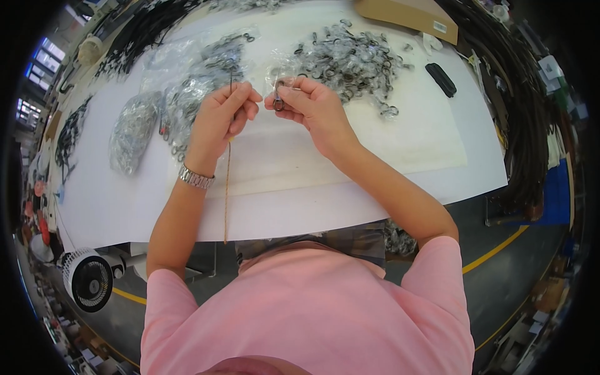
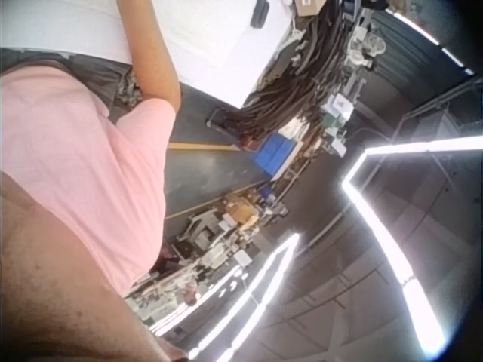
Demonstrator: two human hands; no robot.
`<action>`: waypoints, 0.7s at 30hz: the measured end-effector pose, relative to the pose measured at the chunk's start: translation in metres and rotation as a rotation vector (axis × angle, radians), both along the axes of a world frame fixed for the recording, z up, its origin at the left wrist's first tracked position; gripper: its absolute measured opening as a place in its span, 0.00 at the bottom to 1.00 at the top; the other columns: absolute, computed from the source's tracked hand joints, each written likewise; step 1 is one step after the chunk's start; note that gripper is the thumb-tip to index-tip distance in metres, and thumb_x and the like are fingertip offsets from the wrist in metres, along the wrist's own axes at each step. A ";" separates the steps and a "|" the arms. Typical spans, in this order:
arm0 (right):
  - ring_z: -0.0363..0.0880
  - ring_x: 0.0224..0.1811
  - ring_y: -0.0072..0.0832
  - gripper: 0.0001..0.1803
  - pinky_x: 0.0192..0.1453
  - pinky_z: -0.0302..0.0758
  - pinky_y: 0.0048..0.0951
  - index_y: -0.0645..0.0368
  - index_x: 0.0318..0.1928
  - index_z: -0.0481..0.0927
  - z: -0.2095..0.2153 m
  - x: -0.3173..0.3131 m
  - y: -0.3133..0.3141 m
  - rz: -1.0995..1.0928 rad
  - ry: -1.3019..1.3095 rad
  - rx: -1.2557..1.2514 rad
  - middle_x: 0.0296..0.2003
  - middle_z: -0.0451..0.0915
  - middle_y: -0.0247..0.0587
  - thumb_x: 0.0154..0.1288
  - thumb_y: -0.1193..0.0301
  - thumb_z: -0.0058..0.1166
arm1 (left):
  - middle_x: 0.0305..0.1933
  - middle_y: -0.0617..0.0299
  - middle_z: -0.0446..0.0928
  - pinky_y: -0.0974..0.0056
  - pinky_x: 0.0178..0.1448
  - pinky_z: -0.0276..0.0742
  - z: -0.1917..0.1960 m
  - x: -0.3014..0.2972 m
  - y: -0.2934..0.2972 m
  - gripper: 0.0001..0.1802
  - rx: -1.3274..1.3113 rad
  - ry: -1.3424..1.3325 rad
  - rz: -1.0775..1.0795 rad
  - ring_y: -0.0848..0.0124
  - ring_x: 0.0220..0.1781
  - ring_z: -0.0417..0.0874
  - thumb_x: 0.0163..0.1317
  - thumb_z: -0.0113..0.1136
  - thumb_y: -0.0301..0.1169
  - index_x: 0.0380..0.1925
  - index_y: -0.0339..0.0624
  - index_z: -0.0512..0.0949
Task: Threading metal rings onto a cord using a thin tool.
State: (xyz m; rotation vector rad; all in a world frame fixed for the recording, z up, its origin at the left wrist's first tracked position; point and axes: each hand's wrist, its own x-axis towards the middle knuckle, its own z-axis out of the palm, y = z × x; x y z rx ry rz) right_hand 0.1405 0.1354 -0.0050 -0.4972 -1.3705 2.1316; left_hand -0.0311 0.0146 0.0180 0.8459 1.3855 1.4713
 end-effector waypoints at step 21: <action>0.83 0.36 0.22 0.18 0.40 0.80 0.23 0.67 0.59 0.78 0.018 0.003 -0.005 0.233 -0.145 0.213 0.37 0.86 0.40 0.76 0.69 0.58 | 0.23 0.69 0.76 0.75 0.20 0.52 -0.001 0.009 -0.004 0.08 0.035 0.248 0.004 0.87 0.18 0.65 0.69 0.67 0.32 0.36 0.39 0.80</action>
